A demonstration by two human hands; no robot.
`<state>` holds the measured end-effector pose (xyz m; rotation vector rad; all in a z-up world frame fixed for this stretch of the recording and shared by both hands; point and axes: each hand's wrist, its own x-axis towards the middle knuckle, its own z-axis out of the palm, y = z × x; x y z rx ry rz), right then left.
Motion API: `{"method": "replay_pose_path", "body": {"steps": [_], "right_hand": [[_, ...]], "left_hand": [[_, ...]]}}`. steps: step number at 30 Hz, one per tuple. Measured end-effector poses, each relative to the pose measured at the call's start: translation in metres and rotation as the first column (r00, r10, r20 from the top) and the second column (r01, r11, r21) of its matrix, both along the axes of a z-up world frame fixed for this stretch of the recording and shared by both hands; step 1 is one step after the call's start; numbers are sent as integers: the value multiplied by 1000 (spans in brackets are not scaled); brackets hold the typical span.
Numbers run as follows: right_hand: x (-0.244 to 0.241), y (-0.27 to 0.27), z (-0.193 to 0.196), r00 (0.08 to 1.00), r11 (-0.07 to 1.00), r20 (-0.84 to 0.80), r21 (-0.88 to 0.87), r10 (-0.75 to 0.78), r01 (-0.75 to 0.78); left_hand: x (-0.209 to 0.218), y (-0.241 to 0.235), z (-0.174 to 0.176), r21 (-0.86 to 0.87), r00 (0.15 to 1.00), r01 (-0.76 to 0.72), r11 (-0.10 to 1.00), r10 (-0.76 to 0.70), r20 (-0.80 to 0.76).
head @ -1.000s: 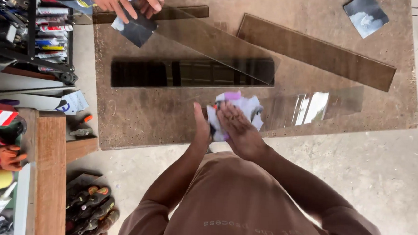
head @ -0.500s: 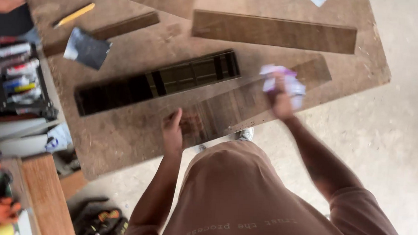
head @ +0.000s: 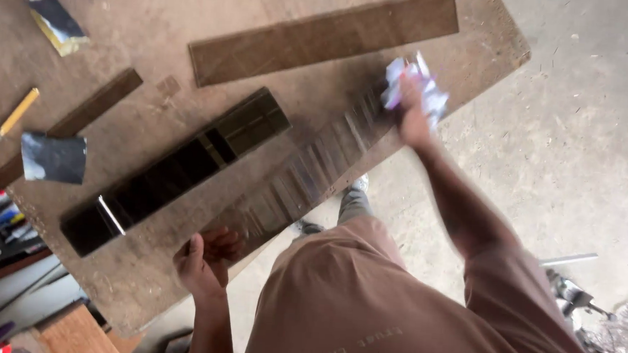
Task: Cleaning and wiping long glass or acrylic strips on a workbench using a cloth.
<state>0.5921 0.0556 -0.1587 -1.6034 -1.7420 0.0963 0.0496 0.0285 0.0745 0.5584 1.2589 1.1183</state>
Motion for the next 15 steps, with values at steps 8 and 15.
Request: {"method": "replay_pose_path", "body": {"steps": [8, 15], "right_hand": [[-119, -27, 104, 346, 867, -930, -268, -120, -420], [-50, 9, 62, 993, 984, -107, -174, -52, 33]], "left_hand": [[-1, 17, 10, 80, 990, 86, 993, -76, -119], [11, 14, 12, 197, 992, 77, 977, -56, -114]]}}
